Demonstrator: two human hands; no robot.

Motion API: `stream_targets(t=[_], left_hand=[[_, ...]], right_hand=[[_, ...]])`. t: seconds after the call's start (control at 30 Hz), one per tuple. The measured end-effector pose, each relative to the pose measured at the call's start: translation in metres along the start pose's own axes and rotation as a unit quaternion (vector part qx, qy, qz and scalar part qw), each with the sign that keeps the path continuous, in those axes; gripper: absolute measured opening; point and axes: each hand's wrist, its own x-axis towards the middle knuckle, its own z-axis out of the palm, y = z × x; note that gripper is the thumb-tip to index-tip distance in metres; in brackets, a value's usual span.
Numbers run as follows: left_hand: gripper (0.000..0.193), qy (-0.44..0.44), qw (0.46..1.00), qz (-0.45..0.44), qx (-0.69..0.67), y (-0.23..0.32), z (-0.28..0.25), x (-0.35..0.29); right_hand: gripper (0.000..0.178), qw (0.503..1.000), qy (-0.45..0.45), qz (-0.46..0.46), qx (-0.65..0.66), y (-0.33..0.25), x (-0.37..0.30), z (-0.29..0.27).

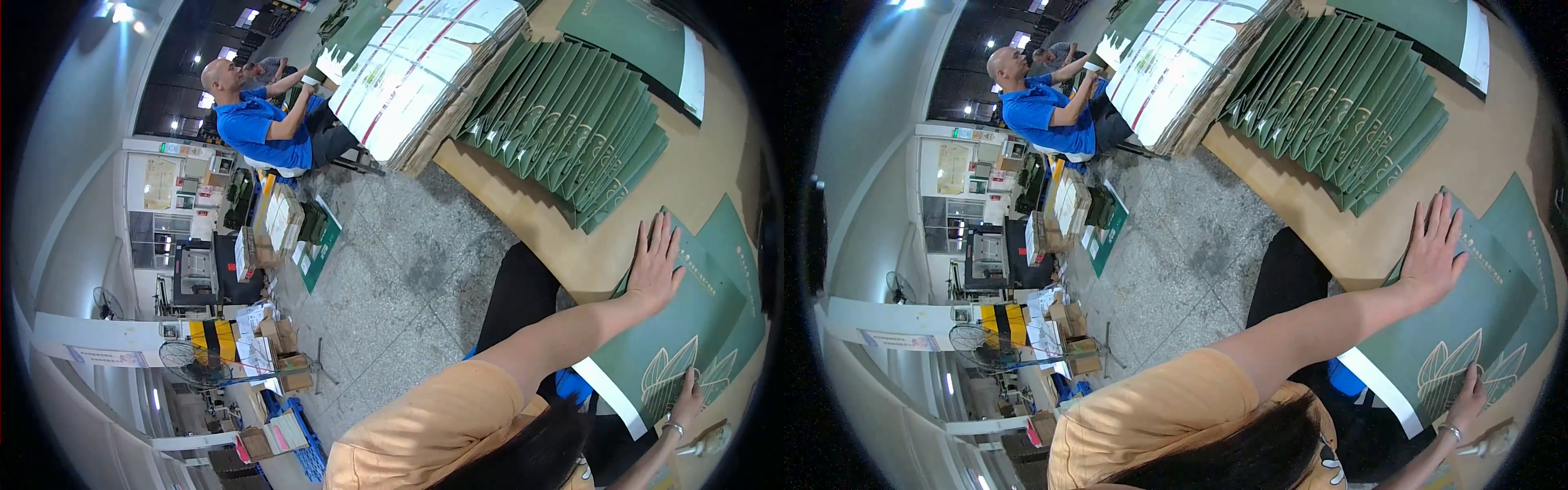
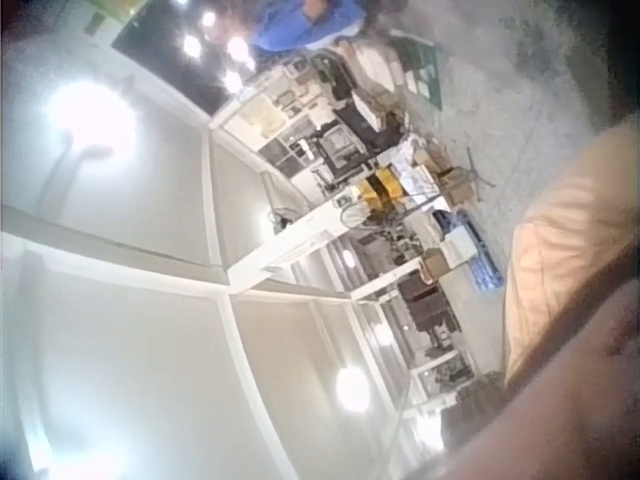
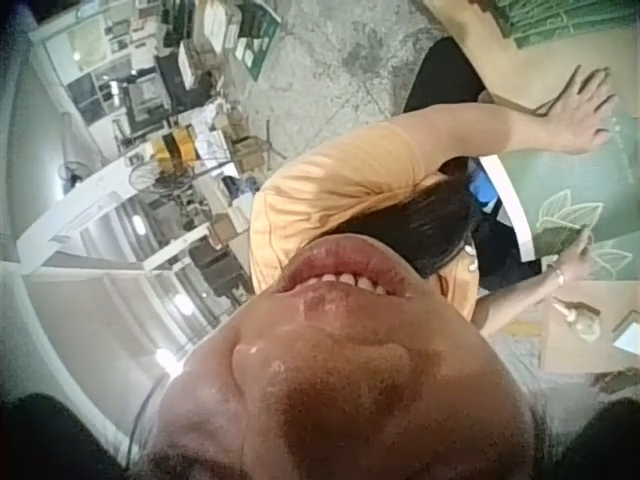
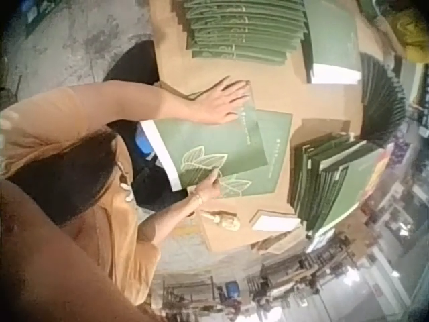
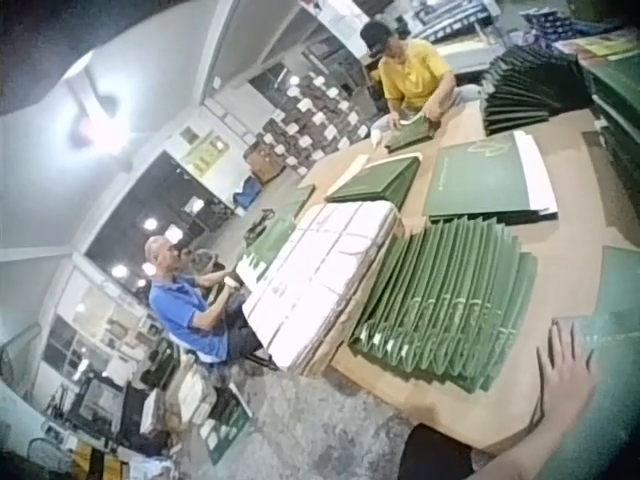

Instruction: Assembling and gluing paper gift boxes at a workbench.

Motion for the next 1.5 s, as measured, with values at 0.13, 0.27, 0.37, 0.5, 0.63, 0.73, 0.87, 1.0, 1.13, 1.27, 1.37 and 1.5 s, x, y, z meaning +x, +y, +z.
stream_targets(t=[0.13,0.27,0.37,0.5,0.63,0.73,0.87,1.0,1.13,1.27,1.37,1.5], left_hand=[[0.069,-0.008,1.000,-0.007,0.015,-0.003,0.008,-0.001],[0.069,-0.024,1.000,-0.002,0.007,-0.003,0.002,-0.002],[0.069,-0.012,1.000,-0.006,0.014,-0.005,0.002,-0.001],[0.069,-0.023,1.000,-0.004,0.015,-0.005,0.003,0.000],[0.068,-0.021,1.000,0.003,0.006,-0.003,0.004,-0.001],[0.067,-0.017,1.000,0.002,0.014,-0.009,0.002,-0.001],[0.067,-0.007,1.000,0.005,0.003,-0.009,0.004,-0.003],[0.067,-0.009,1.000,0.012,-0.010,-0.003,0.007,-0.001],[0.067,-0.008,1.000,0.018,0.010,-0.007,0.004,-0.001],[0.068,0.000,1.000,0.018,0.004,-0.006,0.006,0.000],[0.069,-0.011,1.000,0.023,0.001,-0.004,0.005,0.000],[0.069,-0.001,1.000,0.023,0.004,-0.006,0.005,-0.002]], right_hand=[[0.051,0.998,-0.052,0.016,-0.011,-0.054,-0.040,-0.006],[0.042,0.998,0.029,-0.056,0.025,-0.001,-0.069,0.021],[0.038,0.997,-0.054,0.041,0.025,-0.007,-0.064,0.020],[0.042,0.992,0.126,-0.006,0.029,0.000,-0.095,0.046],[0.038,0.951,0.305,-0.036,-0.039,-0.009,-0.117,0.082],[0.040,0.989,0.119,-0.034,-0.085,0.027,-0.089,0.051],[0.055,0.943,0.197,-0.228,-0.141,-0.059,-0.057,0.012],[0.052,0.830,0.317,-0.410,-0.205,-0.128,0.006,0.028],[0.056,0.782,0.338,-0.297,-0.432,-0.122,0.073,0.064],[0.067,0.818,0.341,-0.275,-0.373,-0.086,0.116,0.076],[0.070,0.825,0.346,-0.257,-0.366,-0.080,0.118,0.085],[0.070,0.816,0.351,-0.259,-0.380,-0.085,0.114,0.088]])
